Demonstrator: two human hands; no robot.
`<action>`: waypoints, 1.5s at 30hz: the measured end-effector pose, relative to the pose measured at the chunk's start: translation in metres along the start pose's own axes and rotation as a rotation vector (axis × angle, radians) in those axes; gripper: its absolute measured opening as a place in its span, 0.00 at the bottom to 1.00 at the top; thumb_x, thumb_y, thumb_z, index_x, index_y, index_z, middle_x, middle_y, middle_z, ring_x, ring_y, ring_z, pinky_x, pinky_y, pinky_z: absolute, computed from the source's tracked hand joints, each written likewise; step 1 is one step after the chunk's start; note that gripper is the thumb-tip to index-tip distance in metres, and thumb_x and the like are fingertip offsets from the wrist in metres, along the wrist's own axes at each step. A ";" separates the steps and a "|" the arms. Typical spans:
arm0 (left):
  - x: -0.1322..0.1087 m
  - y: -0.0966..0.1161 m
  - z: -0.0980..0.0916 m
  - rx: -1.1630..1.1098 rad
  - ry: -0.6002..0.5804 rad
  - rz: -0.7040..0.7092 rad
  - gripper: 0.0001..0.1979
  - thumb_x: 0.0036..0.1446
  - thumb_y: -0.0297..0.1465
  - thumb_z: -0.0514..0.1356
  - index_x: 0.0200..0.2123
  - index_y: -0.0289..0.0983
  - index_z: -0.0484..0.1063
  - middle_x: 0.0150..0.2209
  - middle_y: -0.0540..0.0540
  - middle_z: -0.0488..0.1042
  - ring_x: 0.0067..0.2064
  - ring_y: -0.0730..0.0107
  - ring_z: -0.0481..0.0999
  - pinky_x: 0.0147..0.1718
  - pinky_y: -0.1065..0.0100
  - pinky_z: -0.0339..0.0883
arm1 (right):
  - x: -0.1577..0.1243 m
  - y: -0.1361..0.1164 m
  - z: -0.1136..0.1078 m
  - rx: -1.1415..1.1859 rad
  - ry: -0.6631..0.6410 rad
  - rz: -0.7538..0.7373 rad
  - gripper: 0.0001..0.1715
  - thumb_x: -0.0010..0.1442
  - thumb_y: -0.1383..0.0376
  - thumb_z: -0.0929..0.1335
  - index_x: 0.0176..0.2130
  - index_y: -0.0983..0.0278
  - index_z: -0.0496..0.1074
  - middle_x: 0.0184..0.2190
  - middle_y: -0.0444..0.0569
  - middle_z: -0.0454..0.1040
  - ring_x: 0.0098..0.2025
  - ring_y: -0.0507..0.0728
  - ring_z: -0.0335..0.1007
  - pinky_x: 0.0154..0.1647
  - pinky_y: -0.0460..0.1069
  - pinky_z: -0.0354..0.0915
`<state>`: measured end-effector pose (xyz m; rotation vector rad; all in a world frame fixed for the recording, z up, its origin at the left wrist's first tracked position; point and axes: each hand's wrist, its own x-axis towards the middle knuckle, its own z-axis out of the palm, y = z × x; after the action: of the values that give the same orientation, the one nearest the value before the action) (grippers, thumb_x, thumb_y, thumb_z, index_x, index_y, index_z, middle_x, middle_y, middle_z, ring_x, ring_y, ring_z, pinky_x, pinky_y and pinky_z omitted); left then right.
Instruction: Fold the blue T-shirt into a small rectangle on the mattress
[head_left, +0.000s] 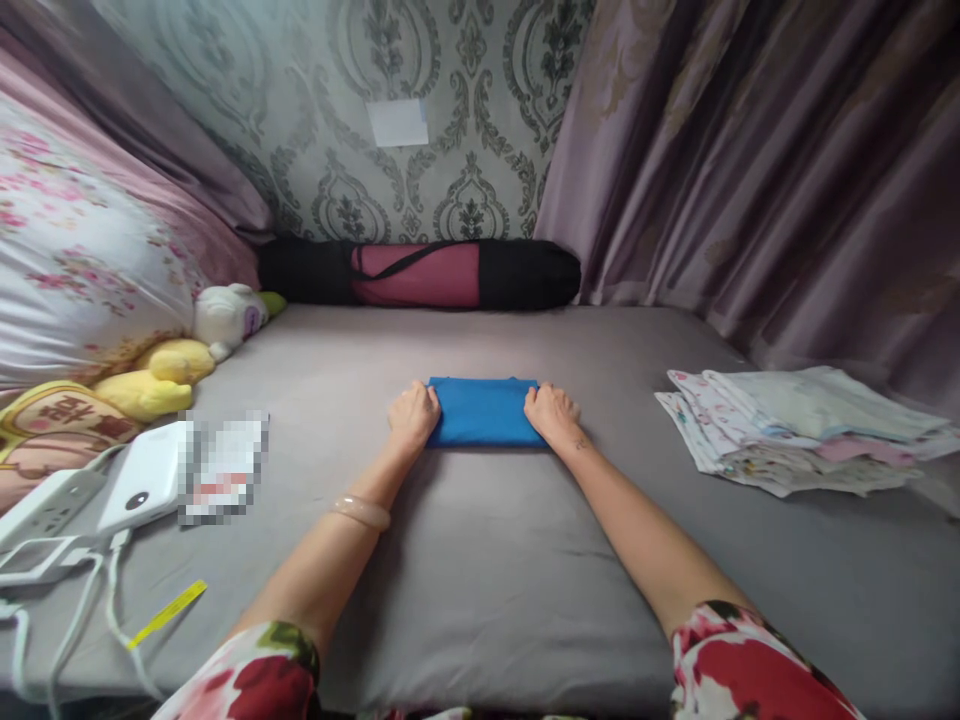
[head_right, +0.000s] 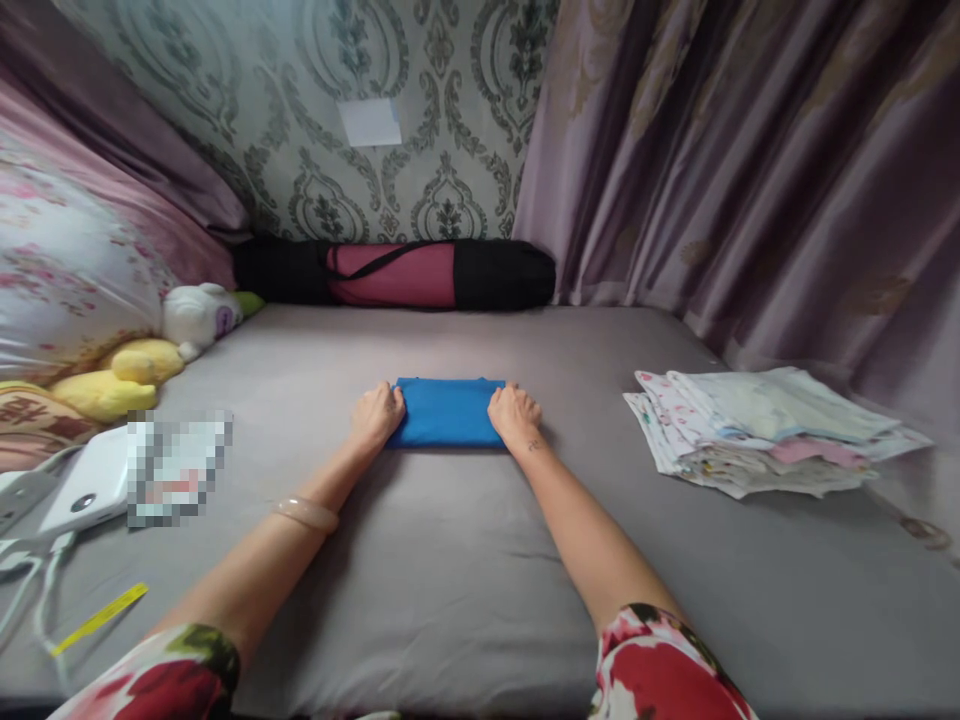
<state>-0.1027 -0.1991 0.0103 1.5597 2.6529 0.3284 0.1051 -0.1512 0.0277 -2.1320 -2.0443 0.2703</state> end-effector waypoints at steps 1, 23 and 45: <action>0.000 -0.003 0.000 0.002 0.002 0.005 0.20 0.65 0.38 0.45 0.44 0.31 0.70 0.39 0.30 0.77 0.42 0.47 0.78 0.39 0.56 0.68 | -0.001 0.001 -0.003 -0.005 -0.002 0.003 0.22 0.67 0.60 0.58 0.48 0.73 0.70 0.43 0.68 0.75 0.47 0.66 0.74 0.46 0.56 0.64; -0.015 0.024 0.018 0.026 -0.069 0.531 0.25 0.66 0.36 0.42 0.64 0.38 0.56 0.67 0.41 0.54 0.68 0.53 0.48 0.63 0.46 0.43 | -0.013 -0.033 0.024 -0.073 -0.124 -0.749 0.33 0.65 0.64 0.51 0.66 0.74 0.53 0.67 0.55 0.52 0.69 0.60 0.42 0.68 0.58 0.37; -0.008 0.010 0.017 0.016 0.019 0.478 0.30 0.67 0.43 0.39 0.65 0.33 0.55 0.68 0.37 0.50 0.69 0.53 0.46 0.65 0.48 0.37 | -0.008 -0.017 0.017 -0.022 0.004 -0.619 0.34 0.68 0.59 0.50 0.66 0.76 0.52 0.68 0.58 0.49 0.69 0.59 0.39 0.68 0.56 0.36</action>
<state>-0.0874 -0.1989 -0.0044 2.1930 2.2651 0.3384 0.0844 -0.1589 0.0152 -1.3975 -2.5729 0.1506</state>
